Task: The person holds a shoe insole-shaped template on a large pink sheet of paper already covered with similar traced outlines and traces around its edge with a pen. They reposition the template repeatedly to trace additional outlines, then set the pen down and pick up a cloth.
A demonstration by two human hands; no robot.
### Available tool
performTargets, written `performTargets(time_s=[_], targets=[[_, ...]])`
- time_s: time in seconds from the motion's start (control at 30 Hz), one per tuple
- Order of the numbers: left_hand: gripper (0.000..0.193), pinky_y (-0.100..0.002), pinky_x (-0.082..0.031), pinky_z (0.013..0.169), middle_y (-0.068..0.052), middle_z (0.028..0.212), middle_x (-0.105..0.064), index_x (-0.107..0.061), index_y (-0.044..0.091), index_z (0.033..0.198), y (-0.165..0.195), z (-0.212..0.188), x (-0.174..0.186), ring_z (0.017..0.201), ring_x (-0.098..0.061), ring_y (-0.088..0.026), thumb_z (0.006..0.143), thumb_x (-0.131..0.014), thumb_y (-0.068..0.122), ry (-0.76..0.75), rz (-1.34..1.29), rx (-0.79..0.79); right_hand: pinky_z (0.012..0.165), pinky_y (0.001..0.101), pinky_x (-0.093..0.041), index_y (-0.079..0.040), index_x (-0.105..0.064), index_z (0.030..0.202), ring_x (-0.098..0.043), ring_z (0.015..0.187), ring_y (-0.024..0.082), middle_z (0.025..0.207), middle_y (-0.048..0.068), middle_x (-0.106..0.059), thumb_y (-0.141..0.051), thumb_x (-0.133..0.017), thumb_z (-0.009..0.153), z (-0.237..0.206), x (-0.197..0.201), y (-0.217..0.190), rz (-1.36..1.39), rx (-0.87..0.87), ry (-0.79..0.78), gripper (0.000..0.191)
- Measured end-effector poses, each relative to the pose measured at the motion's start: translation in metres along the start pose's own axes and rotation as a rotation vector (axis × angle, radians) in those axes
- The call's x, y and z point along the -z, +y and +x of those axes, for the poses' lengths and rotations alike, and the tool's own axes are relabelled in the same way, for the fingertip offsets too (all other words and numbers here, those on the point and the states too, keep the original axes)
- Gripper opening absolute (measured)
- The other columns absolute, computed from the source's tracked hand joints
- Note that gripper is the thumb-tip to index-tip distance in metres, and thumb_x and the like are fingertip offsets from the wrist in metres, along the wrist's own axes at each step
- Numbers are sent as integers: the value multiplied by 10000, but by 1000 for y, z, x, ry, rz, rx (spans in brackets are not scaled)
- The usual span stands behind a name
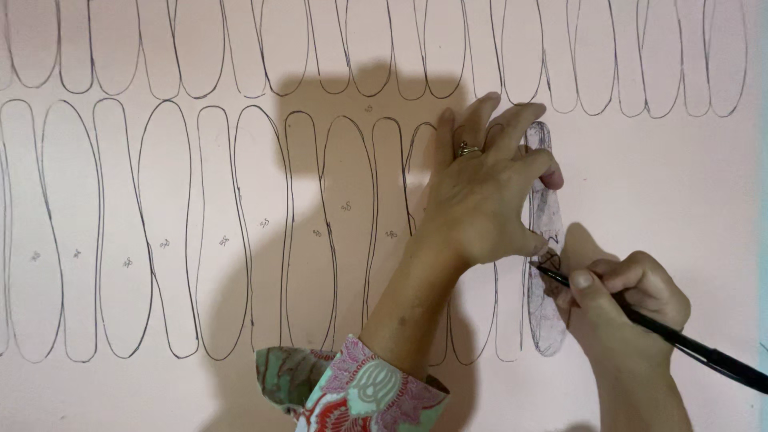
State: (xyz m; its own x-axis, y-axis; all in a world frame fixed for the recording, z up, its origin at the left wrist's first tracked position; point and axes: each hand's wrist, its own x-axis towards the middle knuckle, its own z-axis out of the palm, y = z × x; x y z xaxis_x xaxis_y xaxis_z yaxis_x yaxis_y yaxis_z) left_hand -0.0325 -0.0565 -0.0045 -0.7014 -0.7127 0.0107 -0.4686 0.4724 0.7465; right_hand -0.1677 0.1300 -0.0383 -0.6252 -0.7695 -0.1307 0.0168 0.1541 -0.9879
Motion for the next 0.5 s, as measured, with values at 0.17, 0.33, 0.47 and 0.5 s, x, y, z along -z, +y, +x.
performTargets(time_s=[0.17, 0.33, 0.47, 0.5], targets=[[609, -679, -23, 1216, -38, 1550, -372, -714, 248, 920, -2, 1, -6, 1515, -142, -403, 378, -976, 341, 11, 9, -5, 560, 295, -571, -61, -458, 782, -660, 693, 122, 830, 142, -668, 100, -638, 943, -3, -10, -10, -222, -104, 102, 290], [578, -686, -41, 1212, -45, 1550, -382, -708, 235, 928, -3, -1, -8, 1515, -162, -411, 420, -963, 337, 42, 14, -25, 489, 278, -531, -54, -465, 769, -648, 643, 132, 785, 161, -665, 105, -639, 934, -5, -18, -18, -330, -82, 95, 288], [561, -685, -43, 1221, -45, 1553, -381, -706, 232, 924, -3, -2, -8, 1520, -162, -410, 427, -952, 310, 47, -2, -18, 429, 286, -489, -50, -481, 754, -612, 554, 154, 711, 166, -650, 112, -623, 913, -4, -17, -22, -402, -103, 96, 268], [554, -687, -42, 1221, -46, 1555, -378, -705, 232, 921, -3, -2, -9, 1521, -161, -408, 430, -952, 308, 45, 2, -18, 409, 294, -473, -47, -485, 748, -599, 525, 163, 691, 170, -645, 121, -612, 903, -5, -16, -22, -418, -99, 85, 261]])
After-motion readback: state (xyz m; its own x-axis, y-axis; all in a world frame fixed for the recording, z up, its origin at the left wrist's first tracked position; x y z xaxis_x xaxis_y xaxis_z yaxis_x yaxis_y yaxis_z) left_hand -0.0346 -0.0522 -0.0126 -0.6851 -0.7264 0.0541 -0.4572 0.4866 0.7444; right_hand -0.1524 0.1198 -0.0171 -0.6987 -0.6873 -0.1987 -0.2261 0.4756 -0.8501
